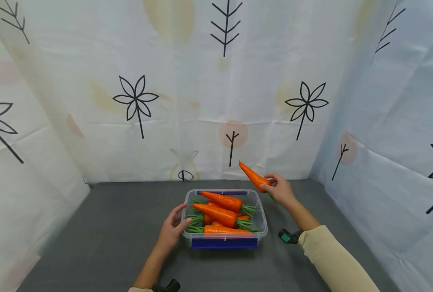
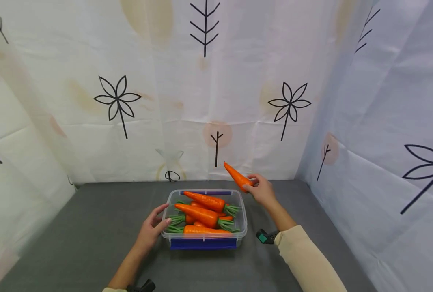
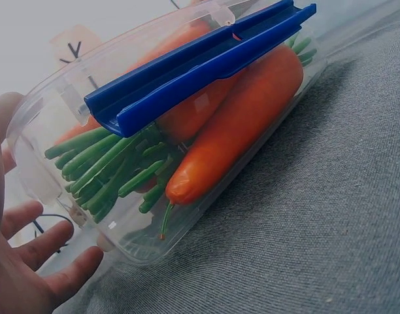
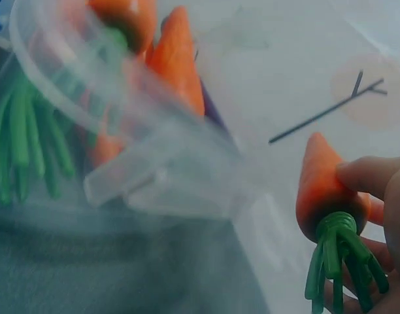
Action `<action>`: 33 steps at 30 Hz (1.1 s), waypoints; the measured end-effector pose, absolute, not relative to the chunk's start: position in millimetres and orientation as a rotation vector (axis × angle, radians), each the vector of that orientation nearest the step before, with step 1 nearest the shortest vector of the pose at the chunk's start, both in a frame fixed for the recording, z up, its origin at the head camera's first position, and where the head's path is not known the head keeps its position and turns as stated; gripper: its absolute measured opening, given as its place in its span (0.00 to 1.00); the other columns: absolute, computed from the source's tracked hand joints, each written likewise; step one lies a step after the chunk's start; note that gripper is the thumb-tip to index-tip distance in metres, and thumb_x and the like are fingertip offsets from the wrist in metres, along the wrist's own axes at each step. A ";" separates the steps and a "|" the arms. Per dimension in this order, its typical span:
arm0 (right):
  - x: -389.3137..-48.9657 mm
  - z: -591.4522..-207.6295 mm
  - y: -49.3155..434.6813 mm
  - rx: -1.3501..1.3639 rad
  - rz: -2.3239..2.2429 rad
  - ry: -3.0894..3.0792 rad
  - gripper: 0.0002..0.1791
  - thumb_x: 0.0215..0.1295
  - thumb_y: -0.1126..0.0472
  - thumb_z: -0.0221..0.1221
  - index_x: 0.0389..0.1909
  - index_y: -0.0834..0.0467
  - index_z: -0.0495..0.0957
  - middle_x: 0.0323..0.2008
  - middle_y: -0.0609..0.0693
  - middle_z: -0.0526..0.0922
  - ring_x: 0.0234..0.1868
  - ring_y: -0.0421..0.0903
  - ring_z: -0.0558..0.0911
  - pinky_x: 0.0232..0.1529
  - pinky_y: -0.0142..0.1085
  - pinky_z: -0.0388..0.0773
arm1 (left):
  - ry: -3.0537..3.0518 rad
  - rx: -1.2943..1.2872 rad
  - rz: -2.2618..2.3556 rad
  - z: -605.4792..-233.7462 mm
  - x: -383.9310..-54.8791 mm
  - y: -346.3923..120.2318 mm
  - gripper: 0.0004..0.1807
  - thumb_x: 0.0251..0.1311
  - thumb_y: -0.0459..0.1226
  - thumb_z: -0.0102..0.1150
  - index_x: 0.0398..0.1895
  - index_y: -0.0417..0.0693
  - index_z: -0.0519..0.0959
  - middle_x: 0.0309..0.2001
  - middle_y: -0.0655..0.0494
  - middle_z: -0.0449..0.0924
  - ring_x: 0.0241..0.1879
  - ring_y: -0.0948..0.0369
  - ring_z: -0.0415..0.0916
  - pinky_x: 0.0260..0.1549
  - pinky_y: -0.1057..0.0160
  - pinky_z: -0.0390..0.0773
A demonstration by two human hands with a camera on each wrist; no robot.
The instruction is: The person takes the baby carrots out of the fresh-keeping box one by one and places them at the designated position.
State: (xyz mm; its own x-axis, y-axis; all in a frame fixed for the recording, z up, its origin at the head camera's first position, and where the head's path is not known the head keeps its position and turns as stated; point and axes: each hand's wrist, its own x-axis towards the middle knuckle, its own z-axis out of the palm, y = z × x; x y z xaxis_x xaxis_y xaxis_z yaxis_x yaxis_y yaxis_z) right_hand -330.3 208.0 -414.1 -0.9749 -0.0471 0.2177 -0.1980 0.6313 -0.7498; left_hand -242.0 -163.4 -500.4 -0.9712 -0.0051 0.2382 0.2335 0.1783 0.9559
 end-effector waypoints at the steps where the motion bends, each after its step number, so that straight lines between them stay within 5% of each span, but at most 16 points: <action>1: -330.3 -416.5 209.8 0.182 1.260 -2.666 0.24 0.65 0.58 0.64 0.58 0.64 0.73 0.46 0.64 0.78 0.47 0.60 0.78 0.40 0.48 0.78 | -2.254 -0.235 -1.890 -500.4 -242.0 -163.4 0.29 0.62 0.38 0.63 0.67 0.47 0.70 0.64 0.38 0.68 0.58 0.42 0.72 0.45 0.55 0.77; 7: -327.8 -432.9 218.4 0.073 1.216 -2.648 0.22 0.66 0.59 0.63 0.57 0.65 0.73 0.45 0.65 0.78 0.45 0.60 0.78 0.37 0.47 0.78 | -2.242 -0.253 -1.896 -498.8 -241.0 -162.9 0.29 0.63 0.37 0.62 0.67 0.46 0.69 0.63 0.36 0.68 0.57 0.43 0.72 0.43 0.59 0.77; 18: -325.6 -461.2 222.3 -0.121 1.155 -2.659 0.22 0.63 0.58 0.64 0.53 0.67 0.75 0.42 0.65 0.80 0.36 0.58 0.79 0.34 0.47 0.77 | -2.289 -0.286 -1.981 -498.2 -242.5 -169.4 0.30 0.65 0.38 0.61 0.69 0.48 0.67 0.66 0.35 0.65 0.60 0.41 0.69 0.52 0.49 0.74; 33: -324.5 -480.7 224.1 -0.272 1.127 -2.713 0.23 0.62 0.56 0.64 0.51 0.68 0.76 0.43 0.65 0.80 0.40 0.60 0.77 0.41 0.51 0.74 | -2.365 -0.343 -2.184 -494.4 -241.0 -182.3 0.34 0.66 0.36 0.58 0.74 0.55 0.60 0.71 0.36 0.55 0.60 0.43 0.69 0.49 0.49 0.77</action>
